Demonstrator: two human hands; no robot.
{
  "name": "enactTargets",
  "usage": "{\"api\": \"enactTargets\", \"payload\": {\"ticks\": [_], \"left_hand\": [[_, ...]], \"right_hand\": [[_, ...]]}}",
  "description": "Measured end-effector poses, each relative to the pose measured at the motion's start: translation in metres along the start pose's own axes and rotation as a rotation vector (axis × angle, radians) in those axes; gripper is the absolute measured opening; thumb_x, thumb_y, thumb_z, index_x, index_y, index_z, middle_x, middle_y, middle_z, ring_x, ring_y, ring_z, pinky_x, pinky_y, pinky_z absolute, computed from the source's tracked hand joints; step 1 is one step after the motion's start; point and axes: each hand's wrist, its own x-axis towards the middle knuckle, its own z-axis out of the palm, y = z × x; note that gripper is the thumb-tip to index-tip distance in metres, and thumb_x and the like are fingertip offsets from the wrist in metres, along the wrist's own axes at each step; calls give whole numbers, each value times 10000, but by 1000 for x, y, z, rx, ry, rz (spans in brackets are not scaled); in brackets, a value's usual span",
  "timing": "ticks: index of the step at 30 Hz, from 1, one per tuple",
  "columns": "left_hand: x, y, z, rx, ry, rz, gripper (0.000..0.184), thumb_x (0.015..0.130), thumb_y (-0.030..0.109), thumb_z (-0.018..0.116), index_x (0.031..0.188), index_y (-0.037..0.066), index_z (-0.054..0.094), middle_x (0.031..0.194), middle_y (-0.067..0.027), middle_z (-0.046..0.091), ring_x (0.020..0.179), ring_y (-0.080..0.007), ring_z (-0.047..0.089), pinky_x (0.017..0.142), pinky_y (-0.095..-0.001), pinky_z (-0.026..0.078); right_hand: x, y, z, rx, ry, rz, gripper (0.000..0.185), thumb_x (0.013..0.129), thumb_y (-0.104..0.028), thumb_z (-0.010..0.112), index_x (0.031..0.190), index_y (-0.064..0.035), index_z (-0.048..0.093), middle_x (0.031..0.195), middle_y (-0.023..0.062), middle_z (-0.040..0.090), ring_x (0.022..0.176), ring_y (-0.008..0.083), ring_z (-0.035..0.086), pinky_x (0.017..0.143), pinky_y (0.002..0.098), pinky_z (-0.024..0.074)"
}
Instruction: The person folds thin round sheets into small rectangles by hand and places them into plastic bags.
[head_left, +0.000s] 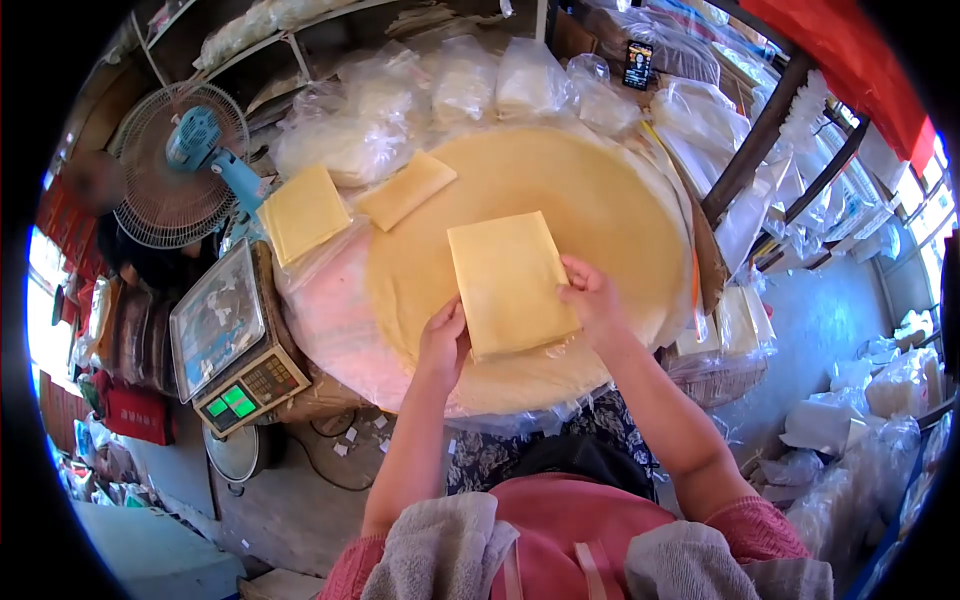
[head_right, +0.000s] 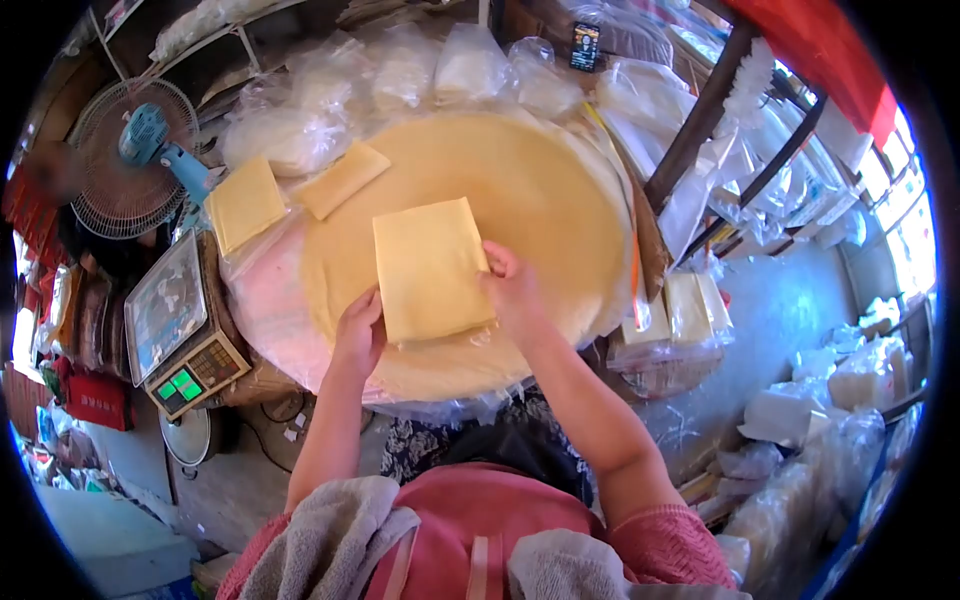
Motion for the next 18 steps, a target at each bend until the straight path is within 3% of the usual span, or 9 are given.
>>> {"api": "enactTargets", "payload": {"ticks": [1, 4, 5, 8, 10, 11, 16, 18], "left_hand": [[-3, 1, -2, 105, 36, 58, 372, 970, 166, 430, 1289, -20, 477, 1180, -97, 591, 1063, -173, 572, 914, -295, 454], [0, -4, -17, 509, 180, 263, 460, 978, 236, 429, 1349, -35, 407, 1280, -132, 528, 1163, -199, 515, 975, -308, 411], [6, -5, -17, 424, 145, 263, 484, 978, 246, 429, 1366, -35, 358, 1316, -137, 477, 1196, -204, 473, 997, -308, 380], [21, -14, -5, 172, 37, 255, 581, 979, 276, 428, 1418, -38, 211, 1427, -152, 323, 1297, -217, 345, 1061, -310, 285], [30, -21, 1, 5, -44, 238, 659, 980, 296, 427, 1453, -39, 114, 1501, -163, 220, 1364, -226, 261, 1104, -310, 222], [34, -24, 1, 108, -30, 269, 666, 978, 309, 429, 1454, -34, 114, 1503, -170, 210, 1370, -240, 245, 1107, -325, 214], [48, -39, -13, 627, 59, 437, 704, 968, 375, 437, 1461, -11, 115, 1512, -210, 158, 1402, -309, 170, 1122, -400, 173], [36, -13, 4, 1111, 146, 615, 674, 955, 373, 452, 1458, 25, 169, 1509, -211, 161, 1399, -350, 156, 1116, -472, 157]], "right_hand": [[0, 1, 2, -34, 19, -18, 490, 811, 77, 532, 1294, 29, 463, 1109, 116, 638, 940, 134, 618, 813, 257, 481], [-6, -5, 6, -253, 17, -85, 483, 828, 18, 553, 1299, 35, 445, 1153, 150, 615, 981, 175, 611, 849, 292, 471], [-8, -11, 8, -345, 7, -116, 488, 835, -11, 564, 1303, 36, 436, 1177, 165, 602, 1004, 193, 607, 870, 312, 465], [-23, -30, 13, -1041, 171, -382, 554, 878, -153, 579, 1359, 23, 371, 1301, 216, 506, 1192, 275, 505, 985, 367, 394], [-15, -24, 9, -827, 75, -127, 591, 896, -209, 556, 1392, 4, 313, 1351, 235, 436, 1276, 325, 396, 1034, 400, 336], [-8, -20, 6, -715, 31, -7, 611, 906, -237, 545, 1408, -6, 284, 1375, 244, 402, 1318, 350, 341, 1058, 416, 307], [7, 4, 9, -689, -16, -251, 644, 944, -315, 460, 1439, -3, 192, 1469, 232, 241, 1363, 373, 234, 1092, 406, 257], [11, -8, 12, -842, -15, -333, 644, 948, -329, 440, 1441, 0, 189, 1490, 220, 198, 1377, 365, 205, 1103, 421, 235]]}}
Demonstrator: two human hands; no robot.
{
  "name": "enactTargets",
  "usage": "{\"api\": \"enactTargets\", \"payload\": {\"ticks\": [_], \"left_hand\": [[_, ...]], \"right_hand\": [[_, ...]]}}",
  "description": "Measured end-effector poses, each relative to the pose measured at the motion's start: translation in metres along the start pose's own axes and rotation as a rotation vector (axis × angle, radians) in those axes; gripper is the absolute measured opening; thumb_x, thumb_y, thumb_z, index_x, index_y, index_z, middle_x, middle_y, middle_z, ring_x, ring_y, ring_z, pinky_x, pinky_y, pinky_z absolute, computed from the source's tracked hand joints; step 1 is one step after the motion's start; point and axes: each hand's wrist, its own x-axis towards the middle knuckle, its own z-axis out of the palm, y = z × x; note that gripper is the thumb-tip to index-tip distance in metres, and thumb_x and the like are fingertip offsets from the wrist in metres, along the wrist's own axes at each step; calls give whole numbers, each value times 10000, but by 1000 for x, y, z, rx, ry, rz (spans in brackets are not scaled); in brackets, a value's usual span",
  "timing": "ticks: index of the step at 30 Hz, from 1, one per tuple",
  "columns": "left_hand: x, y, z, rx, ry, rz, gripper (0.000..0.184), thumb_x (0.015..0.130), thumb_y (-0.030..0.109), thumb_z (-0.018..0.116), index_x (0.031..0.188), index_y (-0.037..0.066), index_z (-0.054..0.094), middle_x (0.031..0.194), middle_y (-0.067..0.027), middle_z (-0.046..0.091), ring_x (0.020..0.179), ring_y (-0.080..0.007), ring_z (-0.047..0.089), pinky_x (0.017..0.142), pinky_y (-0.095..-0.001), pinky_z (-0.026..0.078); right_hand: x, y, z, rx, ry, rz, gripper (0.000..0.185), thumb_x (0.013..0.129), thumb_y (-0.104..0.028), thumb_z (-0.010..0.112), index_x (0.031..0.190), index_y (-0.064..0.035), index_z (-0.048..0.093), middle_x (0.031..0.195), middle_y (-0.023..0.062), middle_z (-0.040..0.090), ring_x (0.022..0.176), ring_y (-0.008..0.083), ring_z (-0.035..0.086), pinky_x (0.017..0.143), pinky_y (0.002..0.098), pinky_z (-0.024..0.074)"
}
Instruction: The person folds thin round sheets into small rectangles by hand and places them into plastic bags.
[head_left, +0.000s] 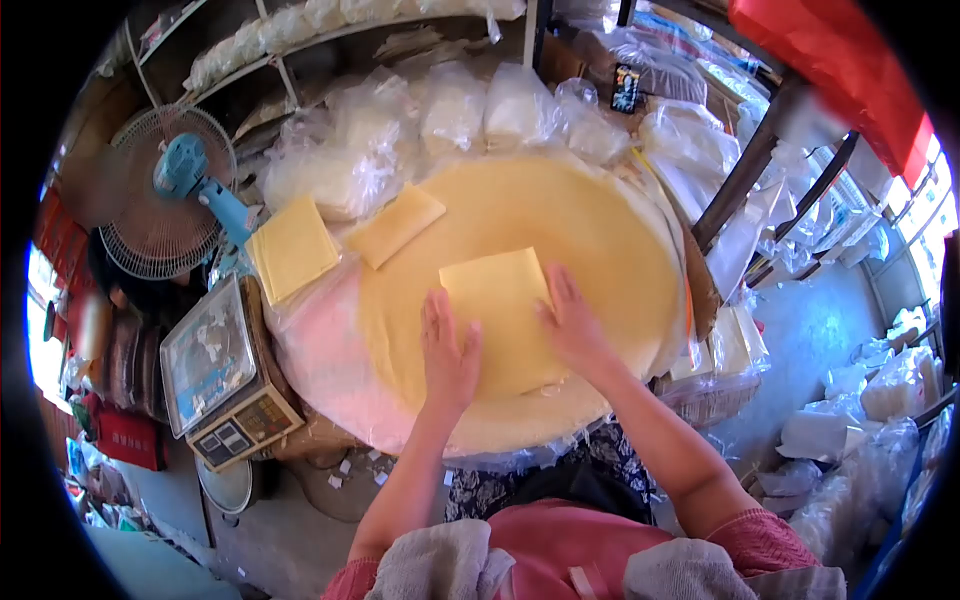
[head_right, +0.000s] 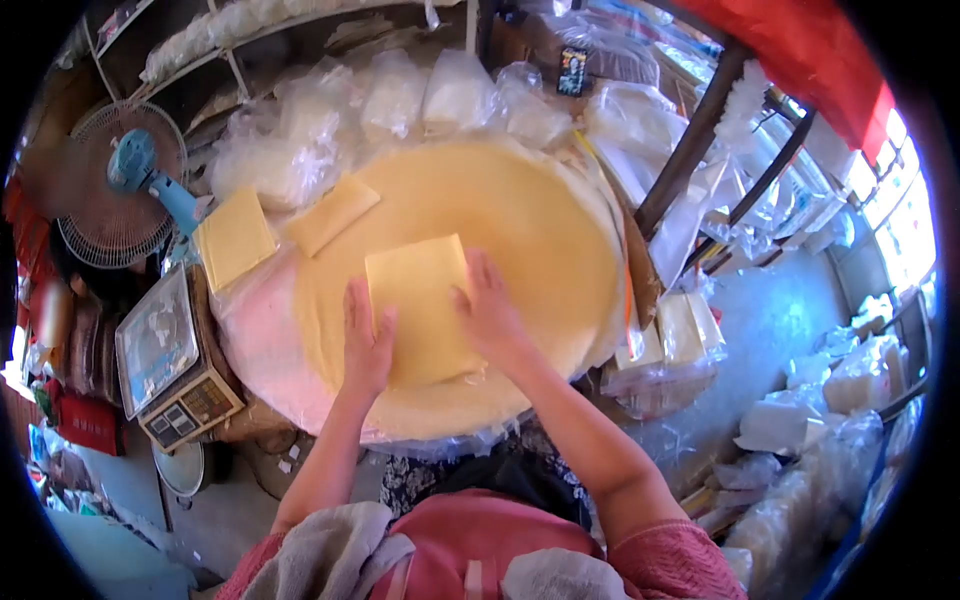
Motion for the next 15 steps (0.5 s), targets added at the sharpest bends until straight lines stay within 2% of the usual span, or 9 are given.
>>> {"api": "enactTargets", "payload": {"ticks": [1, 4, 8, 11, 15], "left_hand": [[9, 12, -6, 242, 31, 103, 661, 948, 372, 460, 1457, 43, 196, 1507, -212, 162, 1398, -370, 150, 1113, -507, 150], [27, 22, 6, 535, -53, 163, 591, 922, 377, 485, 1421, 105, 325, 1497, -197, 202, 1389, -394, 161, 1089, -582, 145], [23, 12, 23, 529, -106, 108, 512, 917, 403, 475, 1359, 146, 445, 1490, -186, 237, 1393, -372, 174, 1089, -591, 131], [22, 11, 26, 590, -119, 88, 535, 924, 443, 440, 1380, 165, 414, 1500, -175, 215, 1394, -375, 163, 1083, -594, 147], [17, 10, 26, 586, -120, 89, 540, 916, 460, 444, 1367, 163, 430, 1496, -180, 228, 1394, -380, 162, 1088, -593, 129]], "right_hand": [[7, -11, -2, -132, -20, -49, 638, 949, -334, 430, 1439, 2, 196, 1496, 213, 186, 1385, 358, 188, 1107, 433, 225], [31, -16, 7, -417, -65, -135, 624, 949, -340, 414, 1434, -1, 216, 1505, 193, 175, 1400, 343, 156, 1111, 467, 206], [30, 16, 38, -488, -98, -159, 607, 960, -340, 373, 1434, 6, 220, 1507, 183, 178, 1405, 324, 149, 1124, 451, 181], [29, 22, 42, -413, -78, -171, 598, 961, -331, 373, 1430, 11, 229, 1501, 184, 198, 1401, 332, 162, 1122, 460, 177], [23, 23, 46, -471, -64, -179, 605, 959, -360, 363, 1422, 12, 247, 1491, 181, 227, 1398, 332, 176, 1129, 455, 162]]}}
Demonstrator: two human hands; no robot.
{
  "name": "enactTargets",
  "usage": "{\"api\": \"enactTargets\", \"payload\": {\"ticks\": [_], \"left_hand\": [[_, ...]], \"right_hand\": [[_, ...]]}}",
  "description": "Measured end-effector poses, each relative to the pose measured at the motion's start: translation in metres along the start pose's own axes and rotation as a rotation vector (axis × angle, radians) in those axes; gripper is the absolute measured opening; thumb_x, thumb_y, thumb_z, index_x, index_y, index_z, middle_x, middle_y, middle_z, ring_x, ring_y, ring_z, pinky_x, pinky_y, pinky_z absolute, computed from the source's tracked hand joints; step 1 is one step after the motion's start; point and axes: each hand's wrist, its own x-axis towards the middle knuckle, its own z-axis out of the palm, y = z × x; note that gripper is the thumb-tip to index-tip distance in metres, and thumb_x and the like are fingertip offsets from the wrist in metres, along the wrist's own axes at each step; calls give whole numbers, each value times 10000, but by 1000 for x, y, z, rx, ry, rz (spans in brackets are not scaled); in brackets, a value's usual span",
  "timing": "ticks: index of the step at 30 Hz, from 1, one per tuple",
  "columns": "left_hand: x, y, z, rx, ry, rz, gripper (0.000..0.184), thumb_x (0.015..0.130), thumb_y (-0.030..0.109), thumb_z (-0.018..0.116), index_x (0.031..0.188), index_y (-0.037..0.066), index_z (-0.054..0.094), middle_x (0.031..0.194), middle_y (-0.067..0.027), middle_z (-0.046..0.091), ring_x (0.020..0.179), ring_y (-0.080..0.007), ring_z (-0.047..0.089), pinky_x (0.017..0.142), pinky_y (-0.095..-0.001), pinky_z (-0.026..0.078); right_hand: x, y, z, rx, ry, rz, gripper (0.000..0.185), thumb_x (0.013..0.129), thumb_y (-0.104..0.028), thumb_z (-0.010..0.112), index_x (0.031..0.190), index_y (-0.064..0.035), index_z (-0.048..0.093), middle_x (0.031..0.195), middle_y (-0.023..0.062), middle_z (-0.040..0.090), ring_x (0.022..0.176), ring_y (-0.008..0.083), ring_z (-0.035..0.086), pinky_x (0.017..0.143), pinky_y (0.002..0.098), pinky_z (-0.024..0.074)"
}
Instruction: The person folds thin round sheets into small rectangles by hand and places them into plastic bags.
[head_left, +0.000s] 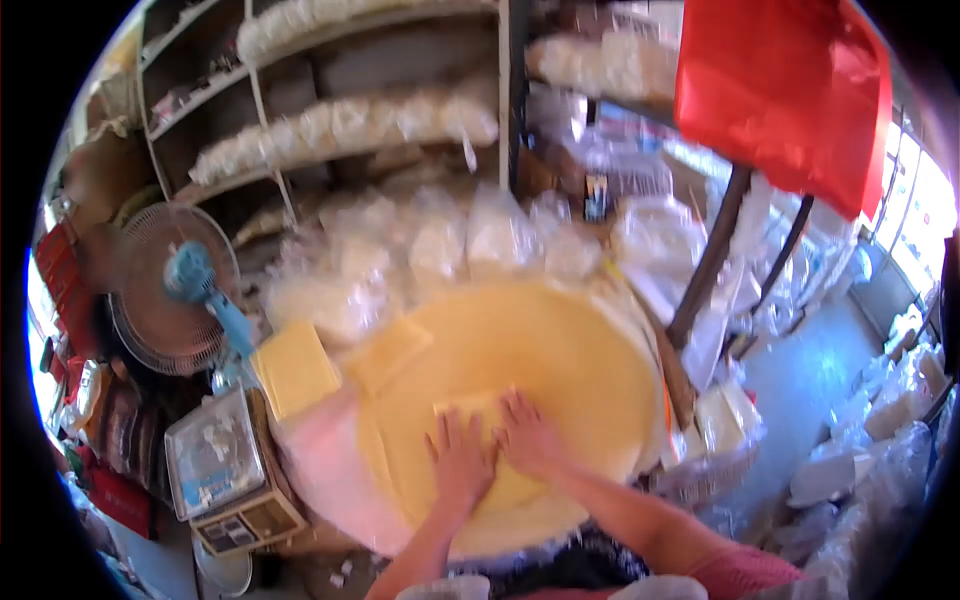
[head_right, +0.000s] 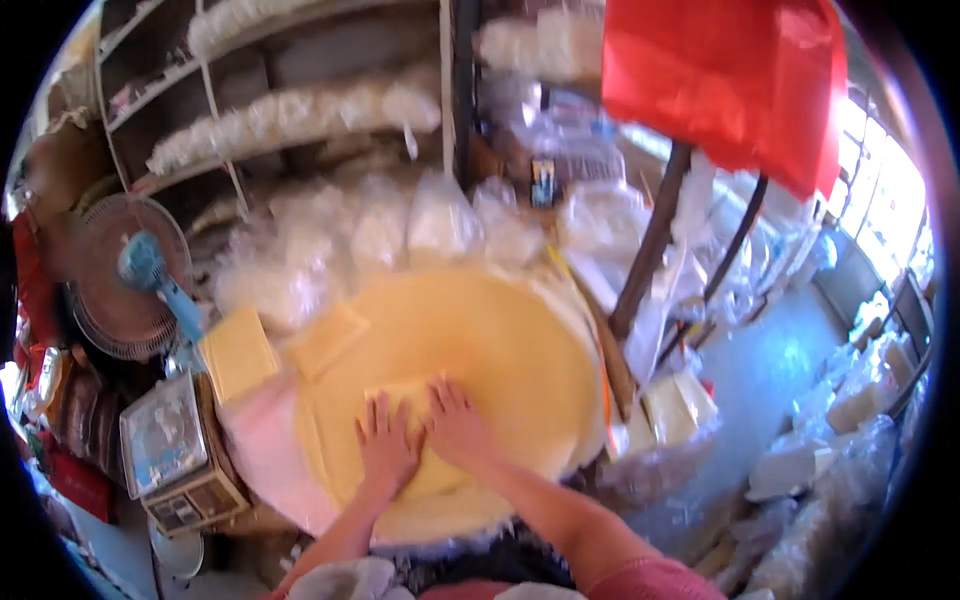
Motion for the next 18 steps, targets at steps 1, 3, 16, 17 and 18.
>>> {"api": "enactTargets", "payload": {"ticks": [1, 3, 16, 17, 18], "left_hand": [[1, -4, 7, 6, 23, 19, 546, 911, 470, 447, 1363, 164, 435, 1493, -182, 235, 1393, -380, 163, 1089, -596, 119], [1, -5, 11, -74, 69, 15, 553, 882, 486, 480, 1323, 151, 490, 1482, -185, 256, 1390, -379, 174, 1073, -636, 88], [-1, 7, 1, 47, -9, 5, 523, 907, 408, 479, 1357, 143, 443, 1493, -182, 236, 1398, -360, 165, 1086, -598, 90], [1, 8, 1, 60, -8, 9, 528, 906, 406, 481, 1358, 136, 442, 1495, -184, 231, 1400, -361, 160, 1086, -599, 79], [3, 9, 1, 70, 0, 15, 532, 905, 404, 484, 1359, 128, 441, 1497, -187, 226, 1401, -361, 155, 1086, -600, 68]], "right_hand": [[3, 6, 14, -66, 14, 8, 609, 959, -369, 358, 1420, 13, 250, 1487, 179, 241, 1396, 329, 184, 1129, 455, 160], [4, 8, 18, -94, 35, 14, 608, 955, -380, 358, 1414, 9, 268, 1478, 175, 261, 1393, 323, 196, 1132, 448, 159], [-4, -1, 3, 144, 220, 12, 546, 922, -306, 457, 1362, 2, 361, 1465, 144, 290, 1371, 305, 248, 1066, 496, 275], [-4, 1, 1, 187, 181, -6, 539, 928, -296, 450, 1363, 7, 360, 1459, 161, 296, 1373, 309, 245, 1081, 465, 260], [-5, 4, -3, 224, 146, -27, 531, 934, -286, 443, 1365, 13, 359, 1454, 177, 302, 1375, 313, 242, 1097, 434, 244]]}}
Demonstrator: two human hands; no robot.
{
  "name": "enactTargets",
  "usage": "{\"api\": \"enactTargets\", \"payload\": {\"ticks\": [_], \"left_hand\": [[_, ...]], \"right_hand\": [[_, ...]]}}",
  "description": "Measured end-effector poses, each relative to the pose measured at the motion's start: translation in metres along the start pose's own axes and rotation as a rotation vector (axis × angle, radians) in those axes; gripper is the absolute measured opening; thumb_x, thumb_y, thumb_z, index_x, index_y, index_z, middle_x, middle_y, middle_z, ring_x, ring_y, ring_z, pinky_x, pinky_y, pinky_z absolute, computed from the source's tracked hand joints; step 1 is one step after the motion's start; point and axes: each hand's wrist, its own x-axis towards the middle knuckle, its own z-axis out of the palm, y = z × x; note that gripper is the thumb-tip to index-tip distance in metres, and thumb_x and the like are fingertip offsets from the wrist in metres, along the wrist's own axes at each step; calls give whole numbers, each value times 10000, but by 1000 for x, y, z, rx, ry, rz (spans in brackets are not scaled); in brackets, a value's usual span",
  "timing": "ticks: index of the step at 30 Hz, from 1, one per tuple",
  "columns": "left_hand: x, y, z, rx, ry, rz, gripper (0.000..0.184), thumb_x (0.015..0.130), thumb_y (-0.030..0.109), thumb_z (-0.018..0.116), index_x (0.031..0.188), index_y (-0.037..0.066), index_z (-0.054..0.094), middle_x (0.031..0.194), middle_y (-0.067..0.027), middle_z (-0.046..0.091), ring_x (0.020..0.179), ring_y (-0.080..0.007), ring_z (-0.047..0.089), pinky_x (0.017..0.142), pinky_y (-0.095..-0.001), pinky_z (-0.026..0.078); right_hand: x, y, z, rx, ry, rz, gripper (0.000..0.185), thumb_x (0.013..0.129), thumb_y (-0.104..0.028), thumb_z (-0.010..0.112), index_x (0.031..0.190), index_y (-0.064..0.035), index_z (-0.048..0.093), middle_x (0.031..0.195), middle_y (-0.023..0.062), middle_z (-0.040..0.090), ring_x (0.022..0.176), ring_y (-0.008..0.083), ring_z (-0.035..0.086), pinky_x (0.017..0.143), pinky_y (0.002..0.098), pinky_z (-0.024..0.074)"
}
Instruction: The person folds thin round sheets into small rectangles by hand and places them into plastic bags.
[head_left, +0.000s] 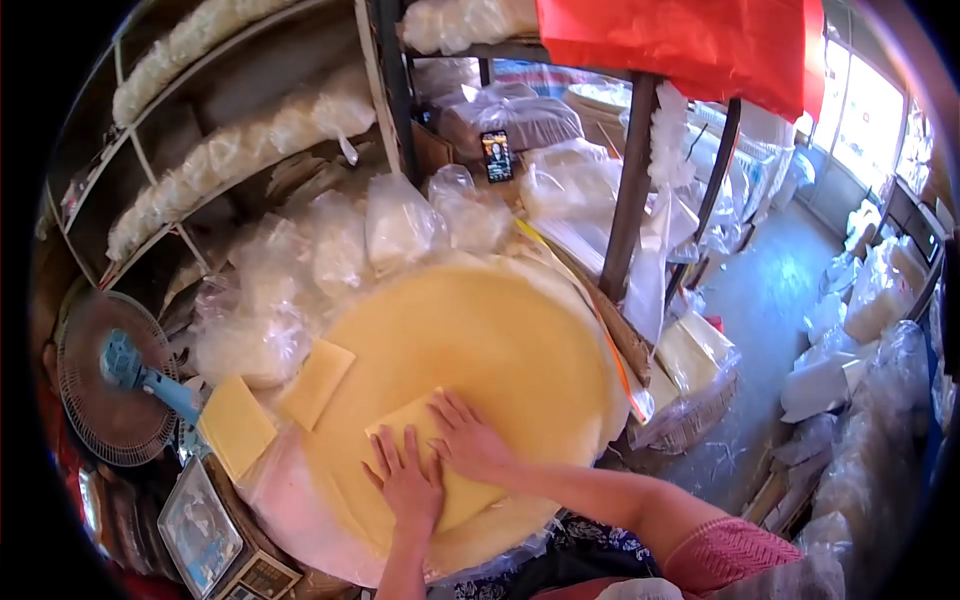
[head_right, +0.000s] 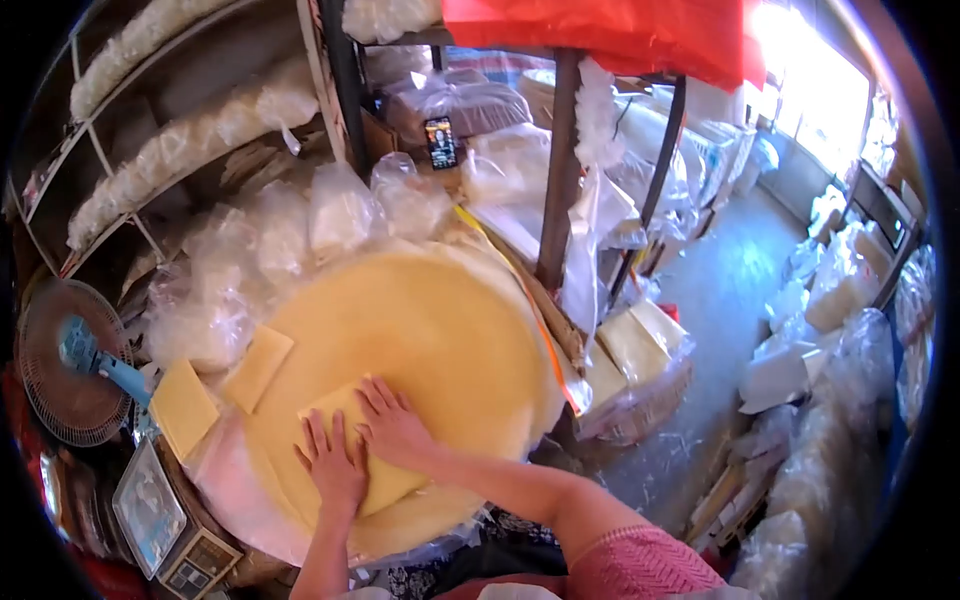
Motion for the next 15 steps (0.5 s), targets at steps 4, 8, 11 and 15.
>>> {"api": "enactTargets", "payload": {"ticks": [4, 8, 11, 15], "left_hand": [[1, 2, 1, 10, 5, 1, 551, 887, 378, 509, 1373, 133, 424, 1499, -185, 225, 1403, -358, 156, 1085, -602, 63], [5, 3, 0, 32, -49, -19, 578, 876, 366, 521, 1394, 138, 399, 1505, -183, 210, 1402, -365, 158, 1080, -610, 66], [7, 7, -5, 10, -84, -34, 572, 884, 332, 517, 1401, 126, 386, 1505, -177, 216, 1399, -371, 165, 1084, -599, 70], [9, 1, -2, 23, -87, -17, 573, 889, 349, 500, 1397, 107, 389, 1504, -189, 209, 1396, -385, 162, 1077, -611, 72]], "right_hand": [[41, 60, -51, 616, -63, 268, 522, 947, -247, 418, 1390, 12, 320, 1473, 210, 263, 1385, 318, 226, 1140, 404, 169], [139, 190, -138, -477, 440, 297, 528, 823, -110, 474, 1284, 115, 349, 1227, 247, 456, 1076, 375, 447, 937, 433, 365], [169, 278, -170, -838, 396, 633, 548, 815, -169, 550, 1270, 94, 393, 1097, 147, 551, 1021, 279, 539, 888, 354, 410], [158, 319, -183, -487, 133, 878, 364, 831, -100, 464, 1158, 26, 559, 1107, 229, 597, 1027, 372, 579, 877, 431, 459]]}}
